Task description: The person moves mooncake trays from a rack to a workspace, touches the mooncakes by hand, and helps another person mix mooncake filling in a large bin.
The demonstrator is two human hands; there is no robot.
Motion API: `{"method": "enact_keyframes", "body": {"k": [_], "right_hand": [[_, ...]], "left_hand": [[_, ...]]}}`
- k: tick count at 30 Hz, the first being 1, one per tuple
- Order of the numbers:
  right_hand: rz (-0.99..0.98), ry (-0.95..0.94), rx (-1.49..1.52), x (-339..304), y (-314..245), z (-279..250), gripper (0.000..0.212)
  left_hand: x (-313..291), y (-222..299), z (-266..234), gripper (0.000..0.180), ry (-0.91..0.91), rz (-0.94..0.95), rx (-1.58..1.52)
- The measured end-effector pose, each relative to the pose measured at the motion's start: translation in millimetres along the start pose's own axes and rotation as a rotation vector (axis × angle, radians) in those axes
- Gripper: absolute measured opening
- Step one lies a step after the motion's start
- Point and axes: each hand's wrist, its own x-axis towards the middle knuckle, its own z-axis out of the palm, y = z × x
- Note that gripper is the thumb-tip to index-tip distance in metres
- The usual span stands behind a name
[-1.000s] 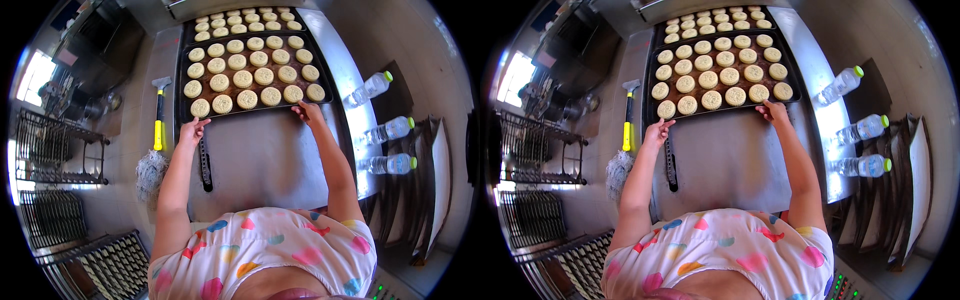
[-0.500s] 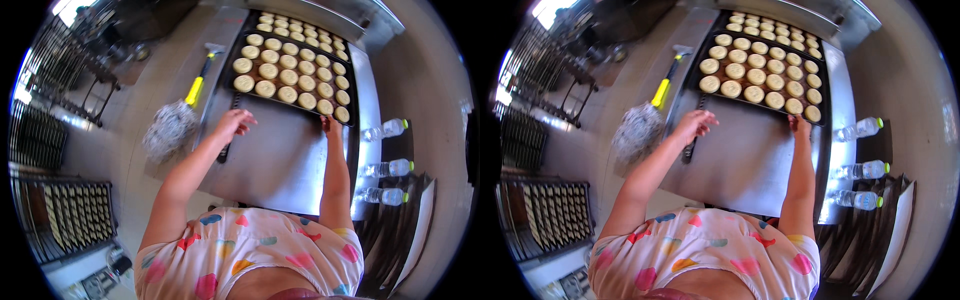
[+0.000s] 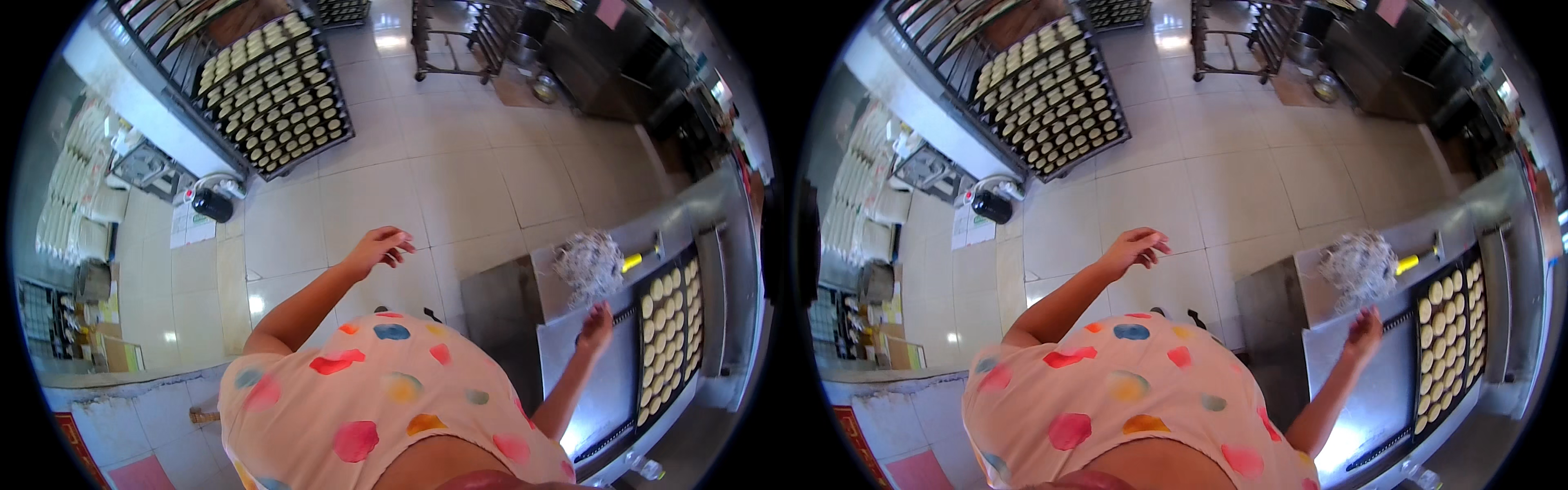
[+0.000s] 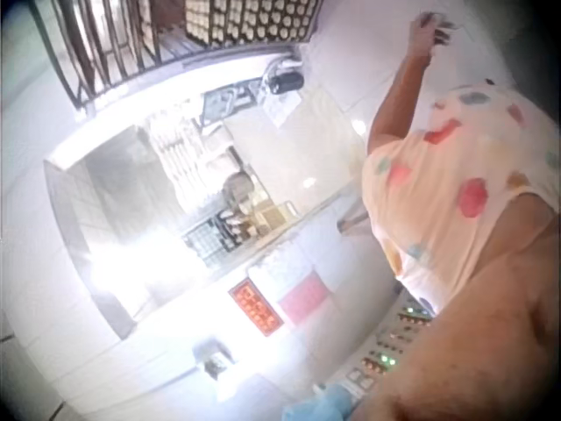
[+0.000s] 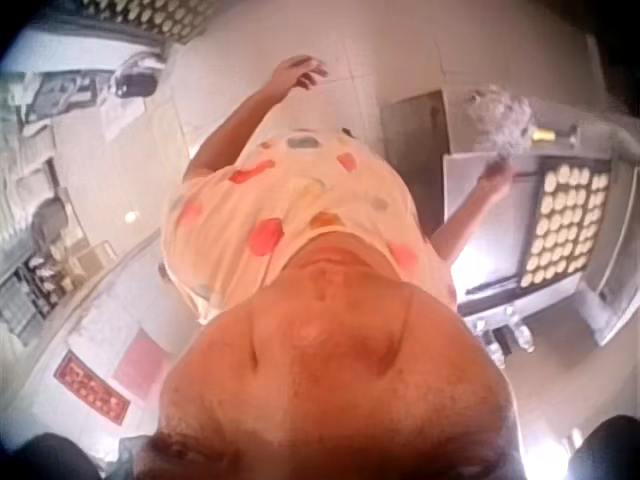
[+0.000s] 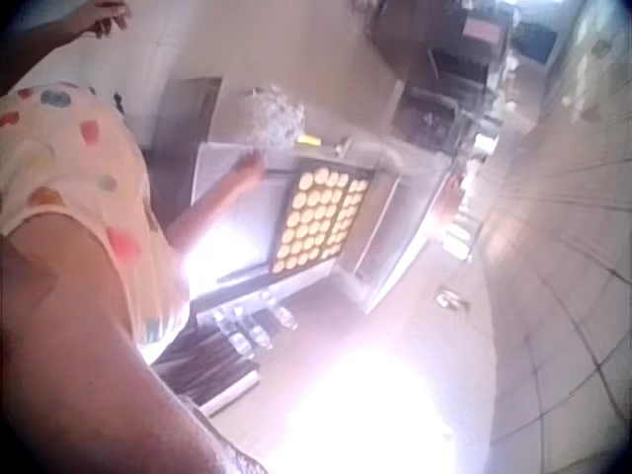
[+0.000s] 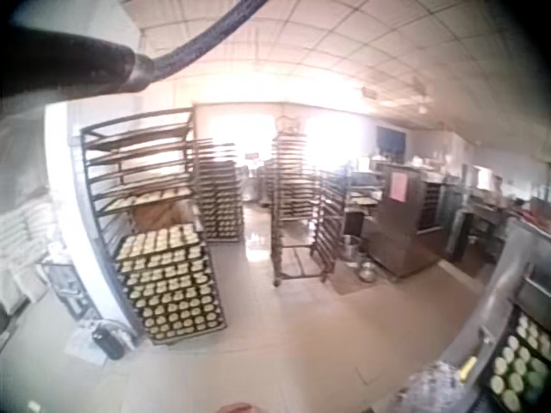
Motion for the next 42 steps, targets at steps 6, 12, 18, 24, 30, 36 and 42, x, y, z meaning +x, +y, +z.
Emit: {"method": "enact_keyframes", "body": {"k": [6, 12, 18, 24, 30, 36, 42], "right_hand": [[0.207, -0.509, -0.133, -78, 91, 309, 0.021], [0.440, -0.863, -0.266, -101, 190, 498, 0.022], [0.563, -1.072, -0.318, -100, 273, 678, 0.028], [0.657, -1.130, -0.230, -74, 360, 888, 0.034], [0.739, -1.148, -0.201, -84, 443, 1088, 0.037], [0.826, -0.932, -0.117, -84, 503, 1220, 0.038], [0.845, -0.816, 0.013, -91, 551, 1253, 0.015]], "left_hand": [[-63, 5, -147, 0.033, 0.313, 0.048, -0.193], [-67, 37, -262, 0.030, 0.534, 0.173, -0.307], [-18, 107, -407, 0.030, 0.709, 0.329, -0.305], [60, 192, -573, 0.039, 0.808, 0.506, -0.523], [114, 257, -732, 0.039, 0.857, 0.550, -0.618], [169, 286, -873, 0.022, 0.645, 0.682, -0.868], [199, 300, -936, 0.026, 0.717, 0.664, -1.072]]}}
